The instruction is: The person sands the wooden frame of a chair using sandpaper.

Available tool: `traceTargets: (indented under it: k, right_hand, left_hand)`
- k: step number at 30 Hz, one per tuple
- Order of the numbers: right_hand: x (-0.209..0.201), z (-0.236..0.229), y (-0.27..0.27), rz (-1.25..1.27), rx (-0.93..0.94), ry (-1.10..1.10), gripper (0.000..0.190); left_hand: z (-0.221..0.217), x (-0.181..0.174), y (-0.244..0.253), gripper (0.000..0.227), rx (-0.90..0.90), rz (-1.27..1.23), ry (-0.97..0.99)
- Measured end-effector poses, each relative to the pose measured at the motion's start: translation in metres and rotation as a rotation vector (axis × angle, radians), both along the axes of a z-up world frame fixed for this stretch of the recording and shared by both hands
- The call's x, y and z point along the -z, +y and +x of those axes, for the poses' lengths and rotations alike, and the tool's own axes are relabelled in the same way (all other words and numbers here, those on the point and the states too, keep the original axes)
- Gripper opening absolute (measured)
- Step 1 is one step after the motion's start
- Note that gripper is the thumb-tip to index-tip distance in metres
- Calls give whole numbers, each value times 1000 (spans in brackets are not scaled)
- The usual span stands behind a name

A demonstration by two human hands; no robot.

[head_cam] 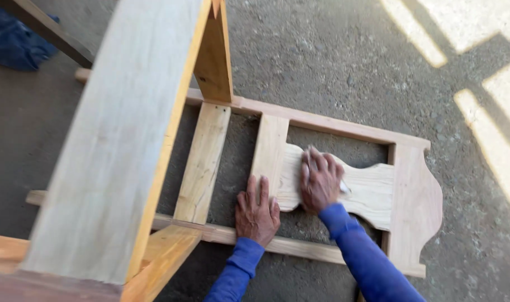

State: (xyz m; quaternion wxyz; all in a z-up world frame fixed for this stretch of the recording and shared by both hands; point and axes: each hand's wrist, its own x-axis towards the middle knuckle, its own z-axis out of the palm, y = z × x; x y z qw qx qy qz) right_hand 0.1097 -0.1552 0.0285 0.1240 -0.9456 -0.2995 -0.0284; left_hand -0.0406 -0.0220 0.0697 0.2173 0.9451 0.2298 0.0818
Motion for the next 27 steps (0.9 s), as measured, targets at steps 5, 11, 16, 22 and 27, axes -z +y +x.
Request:
traceTargets:
  k: [5,11,16,22,27]
  right_hand:
    - [16,17,6,-8,38,20,41]
    - [26,30,8,-24,32,32,38]
    - [32,16,-7,29,-11,-90,44]
    - [20,35,23,74,17,63,39]
    - [23,14,21,111,-10,4,43]
  left_hand:
    - [-1,4,1,62,3,37,-24]
    - [2,2,-2,64,9,22,74]
    - [6,2,2,65,0,75,26]
    - [3,5,-5,63,7,72,66]
    - [2,2,3,63,11,77,73]
